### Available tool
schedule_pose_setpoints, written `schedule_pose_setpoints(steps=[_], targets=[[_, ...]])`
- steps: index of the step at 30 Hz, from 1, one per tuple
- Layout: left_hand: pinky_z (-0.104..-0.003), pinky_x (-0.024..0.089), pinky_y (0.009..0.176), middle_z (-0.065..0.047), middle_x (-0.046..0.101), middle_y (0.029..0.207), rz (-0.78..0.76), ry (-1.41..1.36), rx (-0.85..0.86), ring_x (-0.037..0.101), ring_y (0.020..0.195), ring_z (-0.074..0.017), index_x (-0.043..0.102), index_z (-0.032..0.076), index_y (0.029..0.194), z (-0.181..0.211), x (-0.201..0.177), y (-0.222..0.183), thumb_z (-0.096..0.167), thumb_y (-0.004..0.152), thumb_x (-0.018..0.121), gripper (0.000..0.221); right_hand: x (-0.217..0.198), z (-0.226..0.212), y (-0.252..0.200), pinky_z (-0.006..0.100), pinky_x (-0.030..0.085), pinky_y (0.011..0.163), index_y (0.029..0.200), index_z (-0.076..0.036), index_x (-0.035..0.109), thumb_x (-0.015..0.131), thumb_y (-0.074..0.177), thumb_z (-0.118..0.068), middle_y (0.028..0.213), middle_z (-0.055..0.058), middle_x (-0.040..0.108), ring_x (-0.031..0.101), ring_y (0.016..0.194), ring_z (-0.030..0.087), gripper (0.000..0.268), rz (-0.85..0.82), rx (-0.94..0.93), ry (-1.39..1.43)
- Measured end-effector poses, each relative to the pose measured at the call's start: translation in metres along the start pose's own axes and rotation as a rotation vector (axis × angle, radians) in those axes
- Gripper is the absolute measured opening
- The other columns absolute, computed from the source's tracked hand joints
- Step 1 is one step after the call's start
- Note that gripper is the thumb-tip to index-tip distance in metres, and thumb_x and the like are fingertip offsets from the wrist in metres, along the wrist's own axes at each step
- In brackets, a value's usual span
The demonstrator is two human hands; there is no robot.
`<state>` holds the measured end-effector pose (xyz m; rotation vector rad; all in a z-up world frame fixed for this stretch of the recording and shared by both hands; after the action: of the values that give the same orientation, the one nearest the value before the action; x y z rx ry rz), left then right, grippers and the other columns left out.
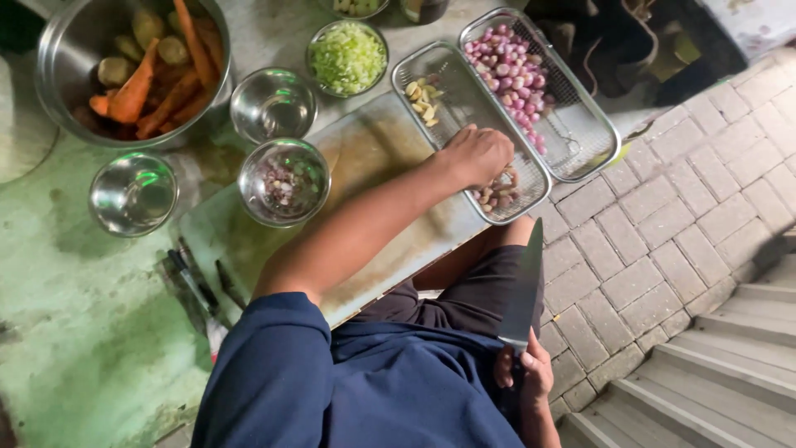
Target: Peeling the skin off shallots and slicing them into thin pieces on a cutting board.
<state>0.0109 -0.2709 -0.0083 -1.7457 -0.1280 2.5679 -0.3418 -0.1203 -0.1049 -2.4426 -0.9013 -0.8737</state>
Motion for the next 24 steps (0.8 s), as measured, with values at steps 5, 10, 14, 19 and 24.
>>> schedule_pose_setpoints(steps=[5, 10, 14, 19, 24], targets=[[-0.047, 0.047, 0.089, -0.005, 0.064, 0.09, -0.053, 0.01, 0.007, 0.061, 0.084, -0.022, 0.062, 0.012, 0.082, 0.006, 0.009, 0.01, -0.005, 0.084, 0.055, 0.018, -0.033, 0.016, 0.0, 0.033, 0.035, 0.026, 0.143, -0.001, 0.041, 0.065, 0.087, -0.017, 0.052, 0.02, 0.04, 0.037, 0.032, 0.023, 0.064, -0.033, 0.02, 0.042], [-0.044, 0.05, 0.074, -0.006, 0.062, 0.076, 0.056, 0.139, -0.005, 0.061, 0.072, -0.0232, 0.062, 0.011, 0.076, 0.004, 0.025, 0.018, -0.008, 0.089, 0.04, 0.032, -0.035, 0.016, 0.005, 0.033, 0.033, 0.025, 0.143, 0.003, 0.037, 0.066, 0.085, -0.018, 0.056, 0.021, 0.042, 0.038, 0.032, 0.023, 0.069, -0.015, 0.078, 0.039], [-0.033, 0.043, 0.068, -0.004, 0.052, 0.077, -0.008, 0.181, 0.109, 0.046, 0.069, -0.0177, 0.049, 0.012, 0.071, -0.003, 0.031, 0.015, -0.01, 0.086, 0.045, 0.026, -0.038, 0.021, 0.007, 0.033, 0.035, 0.026, 0.146, -0.005, 0.04, 0.065, 0.087, -0.018, 0.059, 0.021, 0.045, 0.041, 0.033, 0.023, 0.065, -0.027, 0.083, 0.061], [-0.031, 0.043, 0.043, -0.005, 0.05, 0.059, 0.121, 0.082, 0.282, 0.049, 0.051, -0.0189, 0.042, 0.008, 0.063, -0.013, 0.024, 0.003, -0.014, 0.085, 0.05, 0.033, -0.039, 0.017, 0.006, 0.033, 0.035, 0.026, 0.148, -0.006, 0.038, 0.064, 0.087, -0.015, 0.059, 0.023, 0.045, 0.04, 0.034, 0.024, 0.067, -0.032, 0.067, 0.073], [-0.028, 0.048, 0.052, -0.011, 0.07, 0.098, -0.079, -0.232, -0.071, 0.065, 0.068, -0.0201, 0.061, 0.003, 0.081, -0.004, -0.012, -0.016, 0.001, 0.102, 0.043, 0.028, -0.031, 0.014, 0.012, 0.033, 0.034, 0.027, 0.149, 0.001, 0.03, 0.066, 0.085, -0.019, 0.059, 0.02, 0.046, 0.04, 0.033, 0.022, 0.075, -0.031, 0.106, 0.028]])
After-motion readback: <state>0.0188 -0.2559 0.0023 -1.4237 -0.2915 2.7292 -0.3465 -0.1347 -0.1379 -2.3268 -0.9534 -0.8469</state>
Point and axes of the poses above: each hand's wrist, its own y-axis towards the middle knuckle, its own x-axis out of the palm, z = x × y, the point moved 2 cm from there along y, towards the middle knuckle
